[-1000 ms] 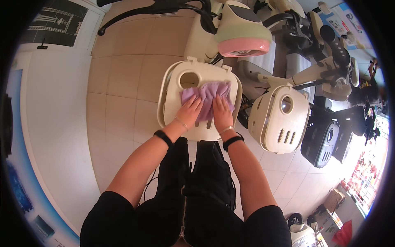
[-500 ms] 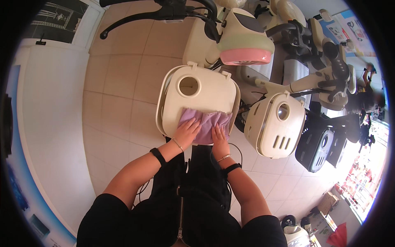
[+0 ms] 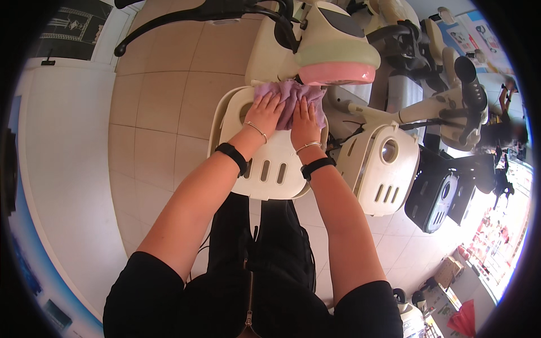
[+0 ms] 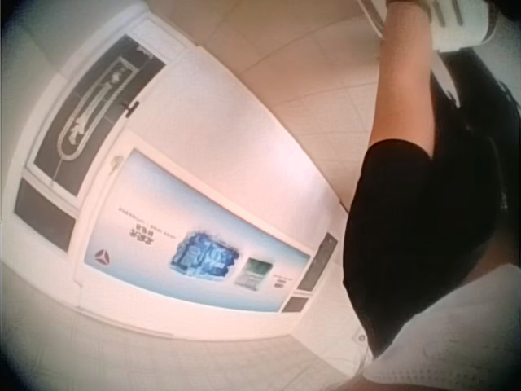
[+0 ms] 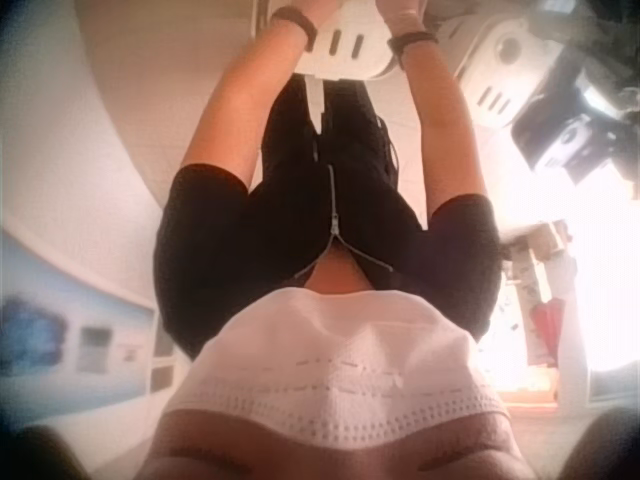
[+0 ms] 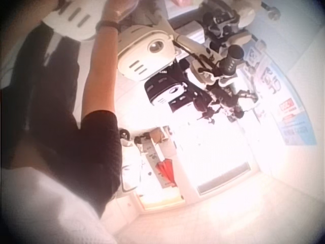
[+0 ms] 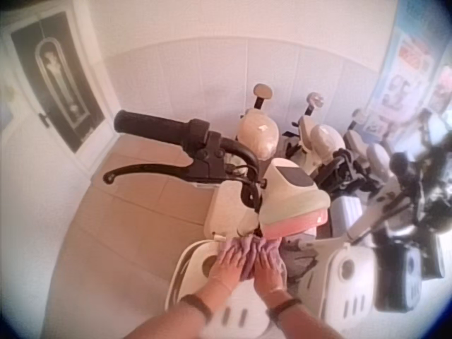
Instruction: The person cleans various parts of several small electric vehicles using a purple cloth, wiping the front windshield and exterior body panels.
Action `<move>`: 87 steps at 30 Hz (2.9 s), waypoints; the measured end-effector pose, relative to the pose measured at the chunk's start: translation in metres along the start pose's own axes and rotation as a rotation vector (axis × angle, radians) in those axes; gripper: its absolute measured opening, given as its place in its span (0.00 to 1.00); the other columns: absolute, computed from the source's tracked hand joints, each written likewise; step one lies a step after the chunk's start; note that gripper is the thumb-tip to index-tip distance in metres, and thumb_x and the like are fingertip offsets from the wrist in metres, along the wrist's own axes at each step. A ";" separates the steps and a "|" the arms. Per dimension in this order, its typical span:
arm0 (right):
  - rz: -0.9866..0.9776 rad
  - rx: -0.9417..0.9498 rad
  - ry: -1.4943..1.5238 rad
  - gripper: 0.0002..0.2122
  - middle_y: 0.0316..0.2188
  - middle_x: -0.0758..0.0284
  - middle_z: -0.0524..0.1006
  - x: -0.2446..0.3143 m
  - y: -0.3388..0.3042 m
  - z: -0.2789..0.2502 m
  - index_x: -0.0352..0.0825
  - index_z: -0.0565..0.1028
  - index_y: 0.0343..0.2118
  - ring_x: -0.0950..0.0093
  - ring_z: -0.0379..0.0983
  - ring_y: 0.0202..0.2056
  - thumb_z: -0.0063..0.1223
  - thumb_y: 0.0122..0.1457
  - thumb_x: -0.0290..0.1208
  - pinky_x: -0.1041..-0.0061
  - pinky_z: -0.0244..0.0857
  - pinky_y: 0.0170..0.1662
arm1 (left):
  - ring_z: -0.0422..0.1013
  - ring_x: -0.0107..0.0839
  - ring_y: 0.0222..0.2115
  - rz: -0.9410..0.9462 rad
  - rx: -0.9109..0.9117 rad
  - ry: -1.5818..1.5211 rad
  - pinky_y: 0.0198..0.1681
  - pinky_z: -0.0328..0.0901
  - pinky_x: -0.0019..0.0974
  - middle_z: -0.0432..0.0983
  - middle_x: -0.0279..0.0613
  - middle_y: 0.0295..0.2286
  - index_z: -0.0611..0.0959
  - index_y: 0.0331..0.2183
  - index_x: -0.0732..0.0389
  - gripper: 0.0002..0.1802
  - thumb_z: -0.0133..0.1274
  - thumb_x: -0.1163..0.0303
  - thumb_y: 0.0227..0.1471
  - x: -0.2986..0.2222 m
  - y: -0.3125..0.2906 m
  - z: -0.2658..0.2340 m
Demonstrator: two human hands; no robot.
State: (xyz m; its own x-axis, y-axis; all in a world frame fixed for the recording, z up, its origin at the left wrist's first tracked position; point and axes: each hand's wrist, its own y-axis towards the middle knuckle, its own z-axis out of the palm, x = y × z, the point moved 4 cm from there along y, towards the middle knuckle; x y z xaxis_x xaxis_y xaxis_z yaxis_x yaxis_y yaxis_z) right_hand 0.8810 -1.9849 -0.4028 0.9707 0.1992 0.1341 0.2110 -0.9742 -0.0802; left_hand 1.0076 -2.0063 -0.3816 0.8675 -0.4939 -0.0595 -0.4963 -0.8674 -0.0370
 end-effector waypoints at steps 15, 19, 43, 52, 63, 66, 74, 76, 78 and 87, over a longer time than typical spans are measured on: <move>-0.200 0.230 0.270 0.26 0.62 0.62 0.56 0.050 -0.181 0.008 0.35 0.61 0.58 0.59 0.50 0.63 0.42 0.52 0.23 0.64 0.53 0.61 | 0.65 0.37 0.47 0.085 0.088 -0.294 0.50 0.61 0.42 0.69 0.38 0.47 0.75 0.48 0.58 0.22 0.47 0.69 0.48 -0.037 -0.189 -0.018; -0.189 0.164 0.298 0.27 0.62 0.62 0.54 0.050 -0.156 0.010 0.36 0.61 0.59 0.59 0.50 0.63 0.42 0.52 0.23 0.64 0.51 0.62 | 0.65 0.37 0.47 0.124 0.061 -0.261 0.51 0.61 0.41 0.69 0.39 0.49 0.74 0.49 0.58 0.23 0.48 0.69 0.48 -0.030 -0.183 -0.005; 0.018 0.093 0.335 0.26 0.61 0.62 0.57 0.052 -0.179 0.016 0.34 0.61 0.58 0.62 0.50 0.63 0.42 0.53 0.25 0.66 0.52 0.62 | 0.59 0.46 0.55 0.336 0.057 -0.257 0.56 0.57 0.46 0.66 0.45 0.50 0.75 0.47 0.60 0.21 0.45 0.71 0.49 -0.039 -0.142 0.000; 0.123 -0.083 0.360 0.27 0.63 0.58 0.52 -0.031 -0.081 0.012 0.29 0.61 0.57 0.57 0.50 0.62 0.42 0.50 0.18 0.68 0.52 0.61 | 0.54 0.48 0.58 0.290 0.102 -0.249 0.59 0.52 0.46 0.61 0.45 0.55 0.74 0.50 0.57 0.25 0.46 0.75 0.47 -0.057 -0.013 0.009; -0.187 0.232 0.386 0.27 0.61 0.61 0.58 0.049 -0.237 0.019 0.34 0.63 0.57 0.61 0.48 0.64 0.42 0.50 0.23 0.66 0.48 0.63 | 0.57 0.42 0.57 0.397 0.106 -0.384 0.57 0.54 0.48 0.66 0.41 0.52 0.76 0.48 0.57 0.23 0.46 0.72 0.48 -0.049 -0.212 -0.006; -0.259 0.197 0.394 0.27 0.59 0.59 0.60 0.055 -0.224 0.010 0.33 0.64 0.56 0.58 0.51 0.63 0.47 0.49 0.25 0.62 0.47 0.63 | 0.59 0.41 0.56 0.406 0.110 -0.418 0.57 0.55 0.45 0.68 0.41 0.50 0.76 0.47 0.57 0.22 0.46 0.72 0.48 -0.037 -0.216 -0.009; -0.273 0.052 0.405 0.30 0.61 0.60 0.56 0.106 -0.107 -0.003 0.34 0.62 0.58 0.58 0.47 0.63 0.53 0.49 0.32 0.60 0.44 0.64 | 0.60 0.45 0.55 0.271 0.090 -0.251 0.56 0.57 0.45 0.68 0.44 0.50 0.76 0.46 0.61 0.21 0.45 0.76 0.46 0.045 -0.164 -0.015; -0.240 -0.047 0.399 0.28 0.61 0.63 0.56 0.115 -0.079 -0.007 0.35 0.62 0.58 0.60 0.46 0.64 0.50 0.52 0.33 0.60 0.44 0.64 | 0.59 0.49 0.55 0.100 -0.009 -0.309 0.56 0.58 0.45 0.66 0.48 0.52 0.75 0.45 0.64 0.22 0.46 0.79 0.45 0.062 -0.150 -0.021; -0.233 -0.061 0.416 0.28 0.61 0.63 0.56 0.125 -0.071 -0.006 0.34 0.62 0.58 0.59 0.46 0.64 0.50 0.52 0.33 0.60 0.44 0.64 | 0.59 0.50 0.55 0.065 -0.034 -0.301 0.56 0.58 0.45 0.65 0.49 0.52 0.76 0.43 0.65 0.19 0.46 0.78 0.45 0.063 -0.152 -0.019; -0.465 0.148 0.402 0.27 0.61 0.63 0.57 0.113 -0.183 0.002 0.32 0.62 0.57 0.62 0.48 0.63 0.47 0.52 0.31 0.62 0.48 0.63 | 0.60 0.52 0.54 0.007 0.023 -0.369 0.55 0.58 0.46 0.66 0.51 0.51 0.77 0.41 0.66 0.18 0.45 0.77 0.45 -0.005 -0.257 -0.018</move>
State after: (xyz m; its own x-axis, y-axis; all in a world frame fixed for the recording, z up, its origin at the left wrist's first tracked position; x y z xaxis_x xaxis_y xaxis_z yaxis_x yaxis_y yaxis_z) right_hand 0.9523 -1.7844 -0.3745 0.6613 0.5145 0.5459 0.6418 -0.7648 -0.0566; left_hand 1.1312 -1.7816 -0.3536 0.7957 -0.4406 -0.4156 -0.5062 -0.8605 -0.0571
